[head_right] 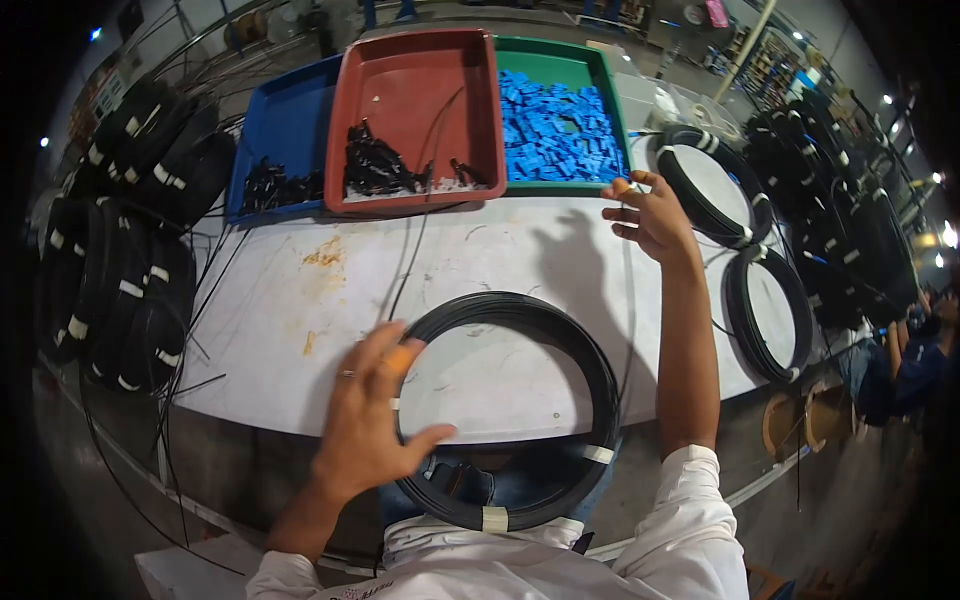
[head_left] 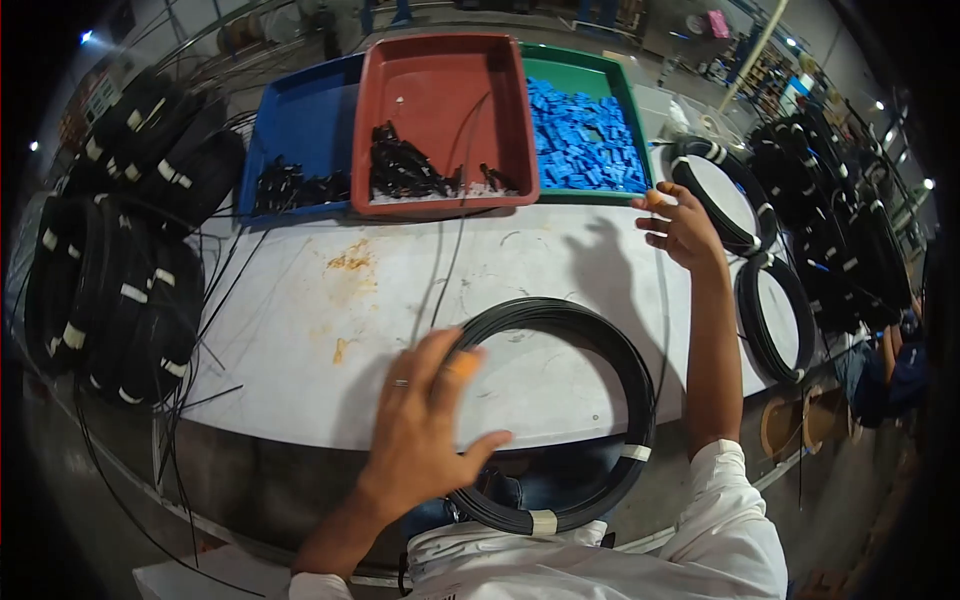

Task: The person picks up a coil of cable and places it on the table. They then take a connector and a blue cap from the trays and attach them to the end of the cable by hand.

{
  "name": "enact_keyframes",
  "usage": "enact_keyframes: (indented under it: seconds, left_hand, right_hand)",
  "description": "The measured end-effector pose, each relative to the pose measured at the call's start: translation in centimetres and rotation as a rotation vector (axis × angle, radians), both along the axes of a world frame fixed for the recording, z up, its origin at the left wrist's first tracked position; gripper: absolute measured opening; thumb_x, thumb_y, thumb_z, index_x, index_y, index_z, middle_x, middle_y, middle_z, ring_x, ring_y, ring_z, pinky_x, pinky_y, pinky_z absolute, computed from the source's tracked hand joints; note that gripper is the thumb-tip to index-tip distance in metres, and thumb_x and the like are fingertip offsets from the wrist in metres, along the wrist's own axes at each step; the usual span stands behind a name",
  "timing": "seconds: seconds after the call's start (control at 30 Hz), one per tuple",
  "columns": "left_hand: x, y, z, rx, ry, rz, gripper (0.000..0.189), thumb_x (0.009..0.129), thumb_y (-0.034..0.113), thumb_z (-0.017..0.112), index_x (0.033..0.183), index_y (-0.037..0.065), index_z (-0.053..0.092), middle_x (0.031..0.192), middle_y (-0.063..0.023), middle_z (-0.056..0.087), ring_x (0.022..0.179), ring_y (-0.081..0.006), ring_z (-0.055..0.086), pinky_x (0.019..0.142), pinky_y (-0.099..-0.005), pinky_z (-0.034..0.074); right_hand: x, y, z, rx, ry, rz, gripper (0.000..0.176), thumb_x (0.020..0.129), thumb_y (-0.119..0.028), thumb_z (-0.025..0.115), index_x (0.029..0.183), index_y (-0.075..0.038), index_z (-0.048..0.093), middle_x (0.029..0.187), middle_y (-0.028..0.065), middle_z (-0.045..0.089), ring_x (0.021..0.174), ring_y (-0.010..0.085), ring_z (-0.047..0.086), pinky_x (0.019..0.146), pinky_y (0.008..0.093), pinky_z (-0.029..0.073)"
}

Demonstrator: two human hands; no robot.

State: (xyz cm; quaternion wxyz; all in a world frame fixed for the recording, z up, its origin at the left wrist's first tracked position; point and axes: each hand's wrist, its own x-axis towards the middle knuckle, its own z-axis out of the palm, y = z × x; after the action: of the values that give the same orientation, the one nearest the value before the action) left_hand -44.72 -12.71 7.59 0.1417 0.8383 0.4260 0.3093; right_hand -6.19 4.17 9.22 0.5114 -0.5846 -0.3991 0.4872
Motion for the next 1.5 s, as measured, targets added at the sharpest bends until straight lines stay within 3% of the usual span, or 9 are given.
enact_keyframes:
  seconds: [0.07, 0.27, 0.43, 0.6, 0.77, 0.87, 0.97, 1.23, 1.5]
  left_hand:
    - [1.2, -0.5, 0.0, -0.060, 0.014, -0.029, 0.083, 0.069, 0.026, 0.086, 0.139, 0.009, 0.046, 0.148, -0.0224, 0.038, 0.136, -0.0415, 0.040, 0.112, -0.0544, 0.032]
    - [0.8, 1.0, -1.1, -0.292, -0.006, 0.006, 0.074, 0.075, -0.003, 0.073, 0.142, 0.011, 0.044, 0.155, -0.0235, 0.030, 0.143, -0.0431, 0.030, 0.116, -0.0460, 0.033]
    - [-0.7, 1.8, -1.4, -0.328, -0.061, -0.080, 0.072, 0.080, -0.009, 0.062, 0.145, 0.010, 0.039, 0.152, -0.0281, 0.032, 0.137, -0.0466, 0.038, 0.109, -0.0492, 0.041]
    - [-1.1, 0.8, 0.6, -0.272, 0.210, -0.019, 0.064, 0.085, -0.002, 0.058, 0.145, 0.009, 0.038, 0.146, -0.0306, 0.038, 0.119, -0.0490, 0.054, 0.097, -0.0505, 0.049]
    - [-3.2, 2.4, 2.4, -0.207, 0.024, 0.088, 0.039, 0.086, 0.021, 0.072, 0.121, 0.007, 0.060, 0.099, -0.0177, 0.070, 0.091, -0.0356, 0.069, 0.078, -0.0433, 0.054]
    - [-6.4, 7.6, 2.9, -0.055, 0.024, 0.265, 0.024, 0.093, 0.022, 0.061, 0.113, 0.010, 0.062, 0.083, -0.0162, 0.071, 0.077, -0.0383, 0.069, 0.066, -0.0480, 0.053]
    - [-9.7, 14.4, 4.8, -0.013, 0.176, 0.467, 0.017, 0.093, 0.010, 0.058, 0.108, 0.008, 0.065, 0.084, -0.0214, 0.069, 0.081, -0.0397, 0.068, 0.072, -0.0500, 0.052]
    - [-15.3, 29.9, 0.6, -0.035, 0.124, 0.335, 0.024, 0.083, -0.009, 0.066, 0.105, -0.003, 0.063, 0.095, -0.0148, 0.071, 0.090, -0.0228, 0.070, 0.080, -0.0325, 0.054]
    - [-13.3, 33.0, -0.1, 0.135, 0.389, 0.282, 0.040, 0.076, -0.008, 0.069, 0.114, 0.002, 0.066, 0.104, -0.0208, 0.069, 0.099, -0.0379, 0.064, 0.088, -0.0445, 0.050]
  right_hand:
    - [-2.6, -0.5, 2.3, 0.043, 0.034, 0.047, 0.024, 0.099, -0.013, 0.055, 0.120, -0.007, 0.047, 0.097, 0.0094, 0.069, 0.065, 0.0126, 0.058, 0.054, 0.0260, 0.043]
    - [-6.4, 2.2, 3.2, 0.288, -0.297, -0.102, 0.015, 0.098, -0.011, 0.056, 0.112, -0.005, 0.053, 0.090, 0.0126, 0.070, 0.046, 0.0025, 0.041, 0.037, 0.0198, 0.024]
    - [-8.0, 6.0, -1.0, 0.702, -0.779, -0.089, 0.013, 0.095, -0.011, 0.065, 0.098, 0.001, 0.063, 0.086, 0.0100, 0.073, 0.071, 0.0179, 0.070, 0.070, 0.0309, 0.053]
    - [-13.0, 5.5, -3.5, 0.751, -0.837, 0.074, 0.008, 0.093, -0.008, 0.064, 0.098, -0.003, 0.061, 0.078, 0.0146, 0.070, 0.070, 0.0258, 0.070, 0.064, 0.0371, 0.053]
    - [-14.9, 6.3, -2.7, 0.853, -0.940, 0.293, 0.014, 0.091, -0.011, 0.067, 0.101, -0.006, 0.060, 0.085, 0.0144, 0.070, 0.077, 0.0344, 0.070, 0.063, 0.0404, 0.054]
    - [-15.3, 6.2, -3.6, 0.971, -0.973, 0.397, 0.016, 0.088, 0.001, 0.066, 0.102, -0.003, 0.060, 0.085, 0.0143, 0.071, 0.069, 0.0283, 0.069, 0.063, 0.0348, 0.054]
    - [-15.7, 5.6, -4.8, 0.925, -0.900, 0.496, 0.016, 0.087, 0.004, 0.065, 0.100, -0.003, 0.059, 0.080, 0.0134, 0.069, 0.067, 0.0250, 0.069, 0.062, 0.0337, 0.054]
    - [-15.4, 6.0, -6.3, 0.686, -0.785, 0.690, 0.020, 0.079, 0.008, 0.063, 0.095, -0.004, 0.059, 0.081, 0.0102, 0.067, 0.072, 0.0251, 0.068, 0.067, 0.0366, 0.053]
    - [-15.3, 5.7, -7.8, 0.731, -0.704, 0.652, 0.013, 0.087, -0.007, 0.066, 0.098, -0.005, 0.059, 0.084, 0.0140, 0.070, 0.078, 0.0328, 0.070, 0.068, 0.0415, 0.053]
